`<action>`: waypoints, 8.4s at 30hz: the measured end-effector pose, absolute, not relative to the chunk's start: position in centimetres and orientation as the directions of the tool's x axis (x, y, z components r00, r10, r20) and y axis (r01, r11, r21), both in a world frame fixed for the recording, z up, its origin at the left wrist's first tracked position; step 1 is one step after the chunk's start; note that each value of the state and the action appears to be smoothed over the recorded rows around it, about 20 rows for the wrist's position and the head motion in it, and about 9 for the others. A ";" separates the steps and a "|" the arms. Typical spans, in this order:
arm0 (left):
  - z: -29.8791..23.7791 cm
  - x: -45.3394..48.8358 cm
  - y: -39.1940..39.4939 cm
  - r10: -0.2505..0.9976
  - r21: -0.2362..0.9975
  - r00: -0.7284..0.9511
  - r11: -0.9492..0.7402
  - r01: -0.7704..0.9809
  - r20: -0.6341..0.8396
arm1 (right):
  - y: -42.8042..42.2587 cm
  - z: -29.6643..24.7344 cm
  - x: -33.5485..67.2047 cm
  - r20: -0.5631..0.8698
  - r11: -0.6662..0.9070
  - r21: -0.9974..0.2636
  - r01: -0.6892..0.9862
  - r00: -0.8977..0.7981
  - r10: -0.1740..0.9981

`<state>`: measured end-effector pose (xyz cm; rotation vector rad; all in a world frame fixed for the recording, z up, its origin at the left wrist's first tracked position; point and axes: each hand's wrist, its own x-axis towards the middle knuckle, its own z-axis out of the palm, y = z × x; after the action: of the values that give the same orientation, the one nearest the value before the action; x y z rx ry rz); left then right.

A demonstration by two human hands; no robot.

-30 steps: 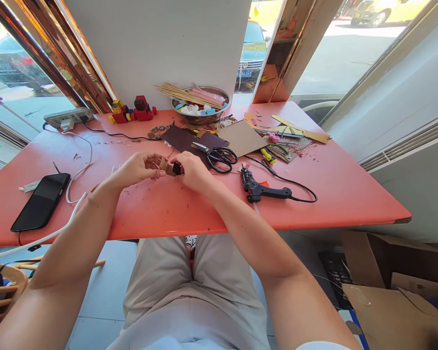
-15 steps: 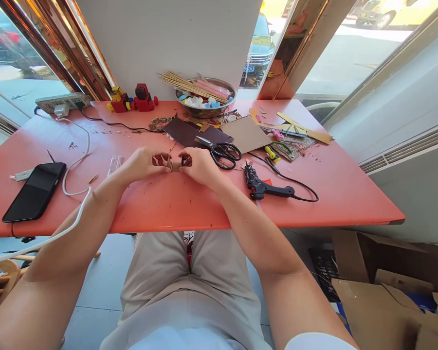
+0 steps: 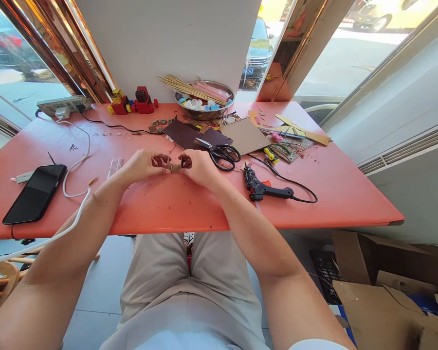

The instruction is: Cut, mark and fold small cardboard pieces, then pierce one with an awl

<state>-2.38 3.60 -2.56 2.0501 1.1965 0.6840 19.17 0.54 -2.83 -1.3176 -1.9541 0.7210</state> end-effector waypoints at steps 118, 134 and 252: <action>-0.4 -0.3 0.7 0.906 0.915 0.253 -0.380 0.135 0.339 | -0.9 1.1 19.9 -0.021 -0.010 -0.999 0.035 -0.305 0.952; 1.1 0.2 -0.5 0.946 0.980 0.322 -0.107 0.167 0.048 | -0.9 0.7 19.8 -0.073 -0.087 -0.996 -0.020 -0.376 0.924; 1.4 -0.9 -0.8 0.847 0.946 0.488 -0.303 0.116 0.212 | -2.0 1.0 18.4 0.208 0.199 -0.978 -0.061 -0.224 0.952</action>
<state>-0.87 -0.78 1.42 1.7376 0.8207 0.9183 18.43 -2.04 0.98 -0.9089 -1.4371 1.2338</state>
